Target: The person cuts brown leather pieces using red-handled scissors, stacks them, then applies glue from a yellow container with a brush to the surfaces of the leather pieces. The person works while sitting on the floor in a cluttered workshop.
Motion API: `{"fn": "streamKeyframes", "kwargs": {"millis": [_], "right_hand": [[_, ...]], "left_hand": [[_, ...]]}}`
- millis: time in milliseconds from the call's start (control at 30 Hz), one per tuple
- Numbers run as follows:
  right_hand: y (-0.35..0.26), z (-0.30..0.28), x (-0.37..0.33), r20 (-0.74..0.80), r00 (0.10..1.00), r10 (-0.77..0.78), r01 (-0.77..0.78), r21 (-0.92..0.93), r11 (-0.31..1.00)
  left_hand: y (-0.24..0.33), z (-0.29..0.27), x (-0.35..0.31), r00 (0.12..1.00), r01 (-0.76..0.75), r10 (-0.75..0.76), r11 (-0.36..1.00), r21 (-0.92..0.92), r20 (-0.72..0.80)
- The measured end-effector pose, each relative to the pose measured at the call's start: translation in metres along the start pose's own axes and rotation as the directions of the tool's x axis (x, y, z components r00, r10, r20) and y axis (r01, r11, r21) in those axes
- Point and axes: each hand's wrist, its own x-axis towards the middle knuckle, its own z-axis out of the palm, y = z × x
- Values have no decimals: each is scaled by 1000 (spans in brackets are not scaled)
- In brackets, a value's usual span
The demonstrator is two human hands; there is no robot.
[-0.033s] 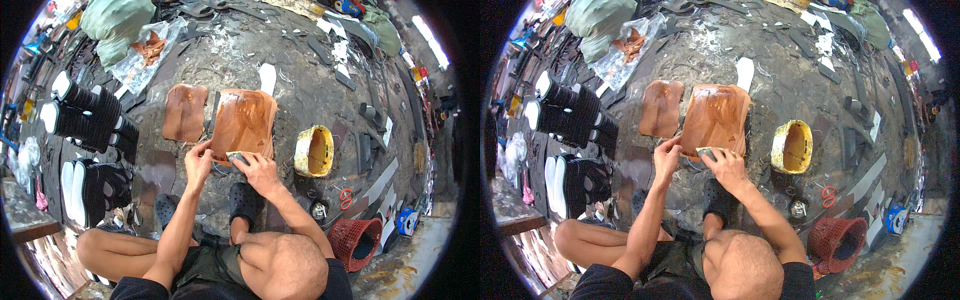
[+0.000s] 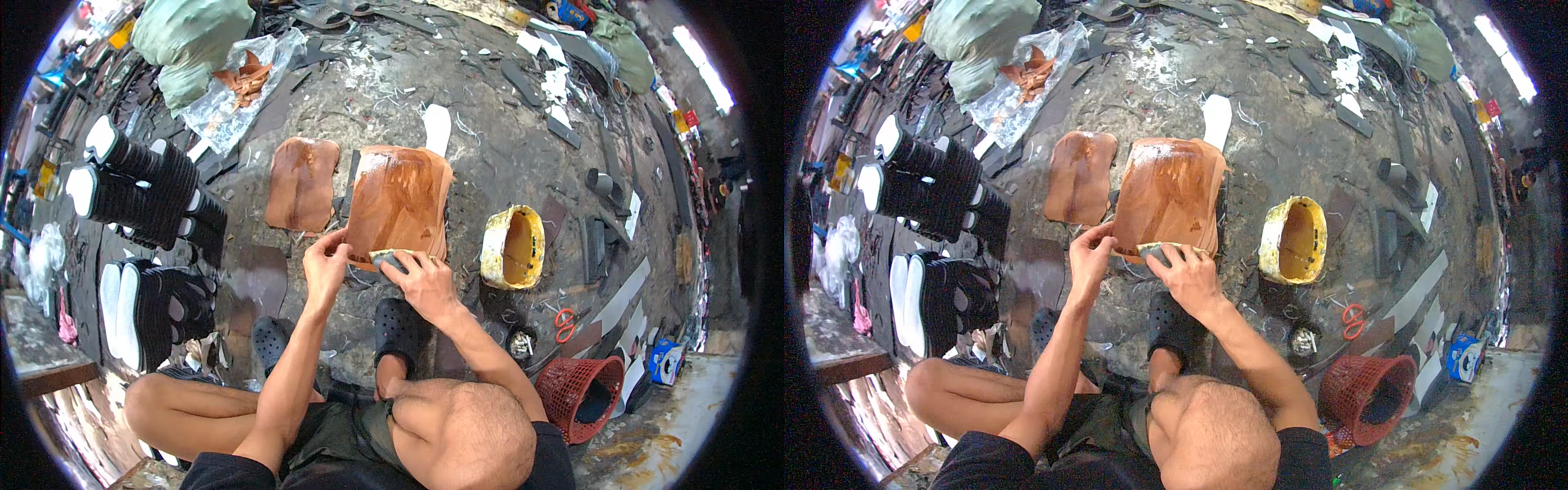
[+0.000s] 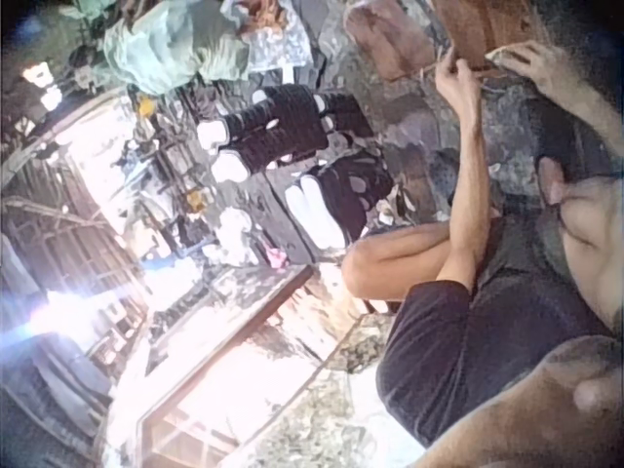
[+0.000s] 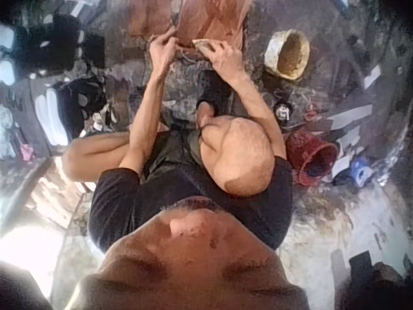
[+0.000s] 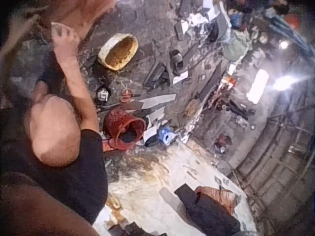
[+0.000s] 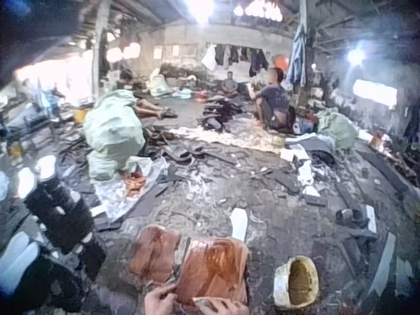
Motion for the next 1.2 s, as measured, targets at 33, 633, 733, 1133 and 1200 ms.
{"fn": "streamKeyframes", "kwargs": {"millis": [33, 633, 733, 1133, 1200], "right_hand": [[2, 2, -2, -10, 999, -45, 45, -37, 998], [1, -94, 16, -190, 958, 215, -127, 387, 913], [27, -100, 37, -168, 921, 350, -237, 473, 849], [84, 4, 115, 56, 688, 724, -724, 131, 677], [77, 10, 126, 72, 669, 740, -743, 112, 660]], "left_hand": [[0, 5, 0, 1000, -18, 18, 1000, -24, -12], [-57, -123, 167, 889, -12, -28, 996, -85, -457], [-87, -121, 164, 728, 39, 270, 902, 431, -630], [-50, 43, -22, 521, -839, 586, 217, 500, 621], [-54, 38, -24, 533, -832, 573, 223, 507, 622]]}}
